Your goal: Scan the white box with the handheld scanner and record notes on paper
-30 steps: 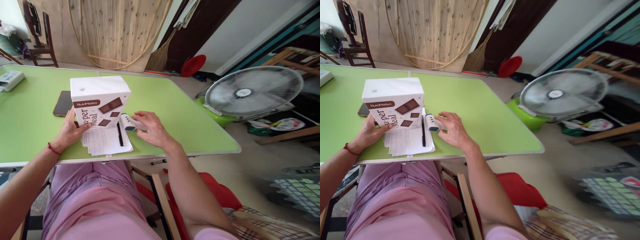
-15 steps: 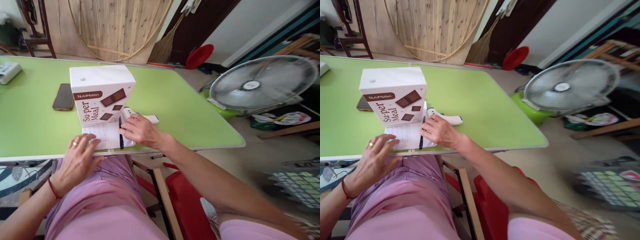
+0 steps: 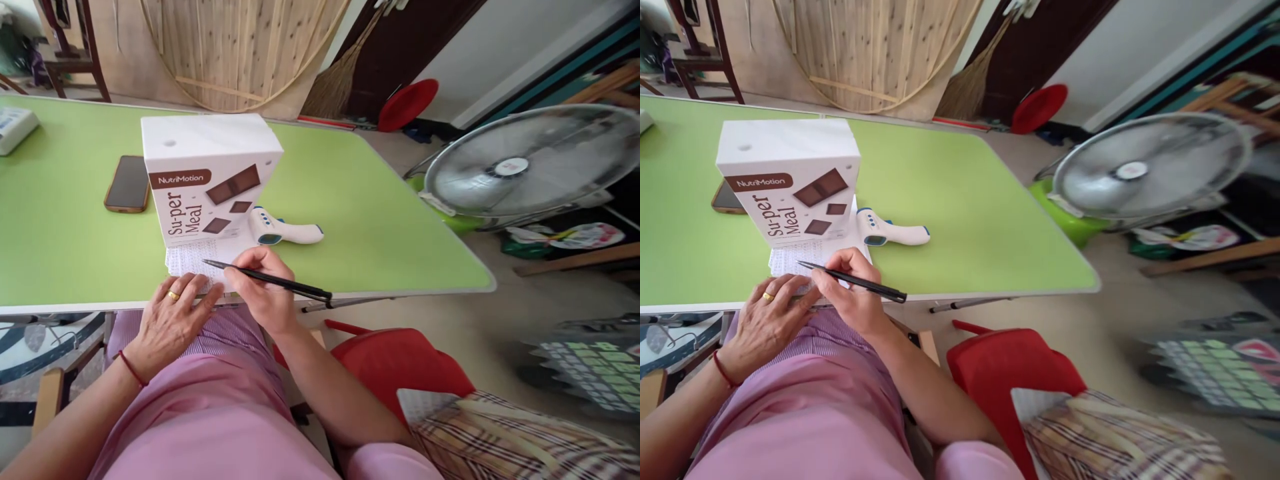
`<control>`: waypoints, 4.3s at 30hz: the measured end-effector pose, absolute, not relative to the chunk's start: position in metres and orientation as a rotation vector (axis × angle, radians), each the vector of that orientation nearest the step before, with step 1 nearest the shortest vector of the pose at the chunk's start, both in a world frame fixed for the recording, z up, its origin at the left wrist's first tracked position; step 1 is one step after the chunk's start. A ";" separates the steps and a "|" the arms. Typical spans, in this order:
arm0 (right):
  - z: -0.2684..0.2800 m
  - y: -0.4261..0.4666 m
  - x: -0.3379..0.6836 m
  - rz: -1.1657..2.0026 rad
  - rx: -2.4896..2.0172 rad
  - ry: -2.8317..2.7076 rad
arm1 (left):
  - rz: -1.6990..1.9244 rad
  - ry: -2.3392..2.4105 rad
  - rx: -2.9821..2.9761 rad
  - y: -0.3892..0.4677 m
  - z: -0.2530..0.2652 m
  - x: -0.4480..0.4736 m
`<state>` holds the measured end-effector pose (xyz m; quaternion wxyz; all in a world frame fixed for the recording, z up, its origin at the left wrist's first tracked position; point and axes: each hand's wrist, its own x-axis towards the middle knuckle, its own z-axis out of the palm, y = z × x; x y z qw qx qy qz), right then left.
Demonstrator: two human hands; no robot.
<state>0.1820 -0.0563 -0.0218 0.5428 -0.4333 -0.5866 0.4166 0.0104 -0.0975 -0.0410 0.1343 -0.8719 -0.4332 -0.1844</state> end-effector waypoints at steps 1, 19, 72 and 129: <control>-0.025 -0.055 0.185 0.974 -1.065 -1.428 | -0.553 -1.251 -2.531 -0.097 -0.042 0.010; -0.035 -0.055 0.193 0.716 -1.165 -1.719 | -0.666 -1.270 -2.546 -0.099 -0.045 0.012; -0.037 -0.053 0.197 0.571 -1.101 -1.714 | -0.674 -1.245 -2.484 -0.098 -0.044 0.013; -0.041 -0.054 0.196 0.582 -1.139 -1.677 | -0.655 -1.254 -2.482 -0.098 -0.044 0.014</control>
